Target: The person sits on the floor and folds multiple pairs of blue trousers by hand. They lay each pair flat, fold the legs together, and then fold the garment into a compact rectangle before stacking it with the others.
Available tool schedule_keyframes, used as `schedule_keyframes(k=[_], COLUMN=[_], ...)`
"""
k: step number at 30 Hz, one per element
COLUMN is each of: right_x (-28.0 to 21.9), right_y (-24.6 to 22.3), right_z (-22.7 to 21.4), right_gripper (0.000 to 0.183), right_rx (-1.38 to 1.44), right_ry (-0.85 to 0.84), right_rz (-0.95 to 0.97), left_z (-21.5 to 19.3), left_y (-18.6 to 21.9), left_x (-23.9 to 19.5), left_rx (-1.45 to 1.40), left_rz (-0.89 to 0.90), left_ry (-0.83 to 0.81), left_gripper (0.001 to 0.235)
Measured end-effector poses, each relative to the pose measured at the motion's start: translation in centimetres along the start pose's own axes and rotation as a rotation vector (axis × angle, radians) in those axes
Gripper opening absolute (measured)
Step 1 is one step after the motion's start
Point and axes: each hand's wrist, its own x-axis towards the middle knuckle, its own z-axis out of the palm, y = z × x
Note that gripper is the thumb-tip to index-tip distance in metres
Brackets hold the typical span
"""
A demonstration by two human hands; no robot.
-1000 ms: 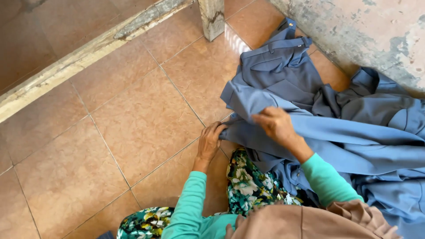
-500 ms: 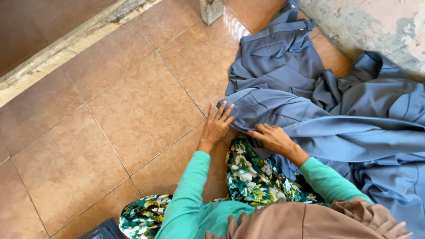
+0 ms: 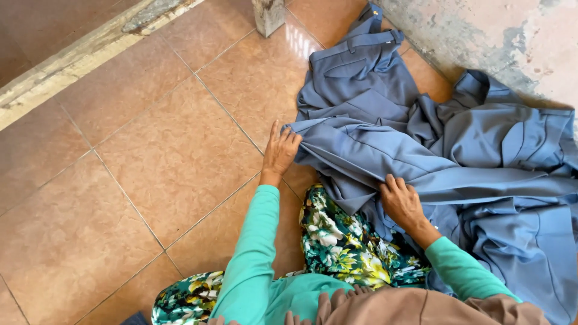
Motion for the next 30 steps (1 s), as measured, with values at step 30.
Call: schedule_keyframes(k=[30], right_x=[23.1], right_y=[-32.9], right_z=[0.3], right_gripper=[0.013], right_rx=[0.598], right_ry=[0.277], right_rz=[-0.172], left_z=[-31.1], left_y=[-18.9], left_x=[-40.1], left_rx=[0.690], left_rz=[-1.118], left_ry=[-0.167], left_gripper=[0.021])
